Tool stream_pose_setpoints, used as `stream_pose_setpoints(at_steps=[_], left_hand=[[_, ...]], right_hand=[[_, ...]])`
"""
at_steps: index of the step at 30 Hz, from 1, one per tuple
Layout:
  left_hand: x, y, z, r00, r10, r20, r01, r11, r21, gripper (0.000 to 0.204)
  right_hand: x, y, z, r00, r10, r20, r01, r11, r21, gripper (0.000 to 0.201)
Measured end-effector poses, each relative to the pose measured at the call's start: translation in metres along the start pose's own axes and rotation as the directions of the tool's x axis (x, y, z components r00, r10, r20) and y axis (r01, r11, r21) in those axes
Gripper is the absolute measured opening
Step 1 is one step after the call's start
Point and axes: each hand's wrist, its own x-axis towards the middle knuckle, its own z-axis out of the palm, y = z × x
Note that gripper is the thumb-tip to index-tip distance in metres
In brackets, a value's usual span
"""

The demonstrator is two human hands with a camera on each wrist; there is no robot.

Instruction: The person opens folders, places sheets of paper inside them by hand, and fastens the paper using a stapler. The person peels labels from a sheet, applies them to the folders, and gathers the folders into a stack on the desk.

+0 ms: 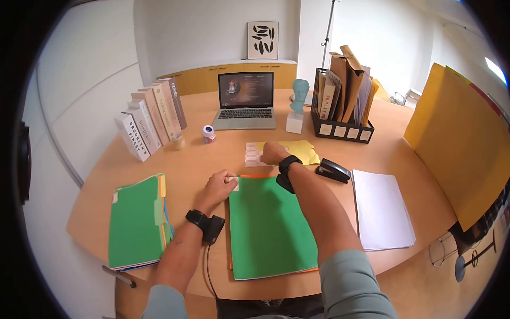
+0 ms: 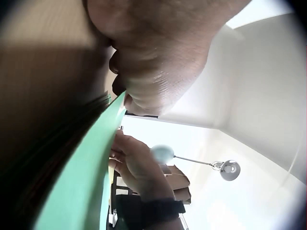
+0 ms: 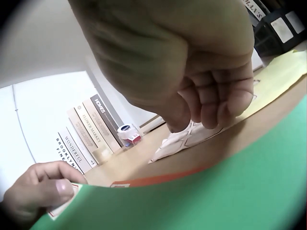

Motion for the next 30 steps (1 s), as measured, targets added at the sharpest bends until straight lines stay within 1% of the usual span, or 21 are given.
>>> stream_pose_setpoints(at_steps=[1, 2, 4, 5, 7, 11, 13, 14, 16, 17, 19, 21, 23, 25, 26, 29, 30], left_hand=[[0.002, -0.004, 0.002, 0.999, -0.022, -0.028, 0.021, 0.999, -0.027, 0.029], [0.004, -0.008, 0.005, 0.997, -0.047, -0.055, 0.044, 0.998, -0.055, 0.031], [0.008, -0.018, 0.01, 0.995, -0.014, -0.097, 0.0, 0.99, -0.142, 0.028], [0.01, -0.024, 0.014, 0.993, -0.003, -0.119, -0.019, 0.983, -0.185, 0.027], [0.01, -0.023, 0.014, 0.994, -0.008, -0.11, -0.014, 0.981, -0.194, 0.025], [0.008, -0.017, 0.012, 0.993, -0.001, -0.118, -0.025, 0.975, -0.222, 0.023], [0.009, -0.018, 0.012, 0.995, -0.003, -0.099, -0.026, 0.957, -0.289, 0.022], [0.01, -0.018, 0.012, 0.996, 0.001, -0.09, -0.03, 0.946, -0.321, 0.022], [0.01, -0.018, 0.012, 0.996, 0.011, -0.086, -0.04, 0.936, -0.349, 0.021], [0.01, -0.018, 0.012, 0.996, 0.016, -0.085, -0.046, 0.931, -0.363, 0.021], [0.009, -0.02, 0.011, 0.998, 0.003, -0.067, -0.029, 0.916, -0.401, 0.021], [0.011, -0.02, 0.009, 0.997, 0.012, -0.075, -0.043, 0.902, -0.429, 0.021], [0.01, -0.02, 0.011, 0.995, 0.034, -0.089, -0.07, 0.892, -0.446, 0.021], [0.008, -0.015, 0.01, 0.993, 0.036, -0.116, -0.087, 0.881, -0.466, 0.022], [0.008, -0.013, 0.009, 0.991, 0.038, -0.13, -0.095, 0.876, -0.474, 0.023], [0.011, -0.021, 0.01, 0.99, 0.065, -0.128, -0.122, 0.854, -0.506, 0.023], [0.008, -0.017, 0.006, 0.995, 0.024, -0.092, -0.071, 0.834, -0.547, 0.021]], right_hand=[[-0.001, -0.002, 0.005, 0.998, 0.069, -0.002, -0.069, 0.996, 0.053, 0.042], [-0.001, -0.002, 0.008, 0.997, 0.081, 0.014, -0.082, 0.995, 0.065, 0.042], [-0.004, -0.003, 0.014, 0.993, 0.104, 0.053, -0.109, 0.99, 0.089, 0.042], [-0.005, -0.003, 0.018, 0.993, 0.11, 0.046, -0.113, 0.991, 0.073, 0.043], [-0.002, 0.002, 0.024, 0.992, 0.123, 0.035, -0.125, 0.991, 0.044, 0.045], [0.008, 0.021, 0.024, 0.991, 0.0, 0.135, -0.006, 0.999, 0.048, 0.042], [-0.001, 0.012, 0.02, 0.991, 0.061, 0.117, -0.073, 0.992, 0.103, 0.036], [-0.005, 0.007, 0.017, 0.99, 0.093, 0.106, -0.107, 0.986, 0.13, 0.033], [0.001, 0.012, 0.025, 0.997, 0.068, 0.04, -0.073, 0.989, 0.127, 0.023], [0.004, 0.016, 0.03, 0.998, 0.055, 0.006, -0.056, 0.991, 0.123, 0.022], [0.003, 0.028, 0.031, 0.99, -0.132, 0.04, 0.129, 0.989, 0.07, 0.019], [0.002, 0.026, 0.023, 0.986, -0.158, -0.045, 0.161, 0.984, 0.071, 0.02], [-0.018, -0.01, 0.006, 0.971, -0.002, -0.239, 0.041, 0.987, 0.158, 0.03], [-0.041, -0.042, -0.012, 0.972, -0.173, -0.161, 0.217, 0.924, 0.316, 0.033], [-0.05, -0.055, -0.017, 0.956, -0.261, -0.134, 0.293, 0.87, 0.397, 0.036], [-0.074, -0.08, -0.011, 0.902, -0.411, -0.136, 0.431, 0.829, 0.355, 0.042], [-0.077, -0.085, -0.007, 0.901, -0.418, -0.115, 0.431, 0.838, 0.334, 0.042]])
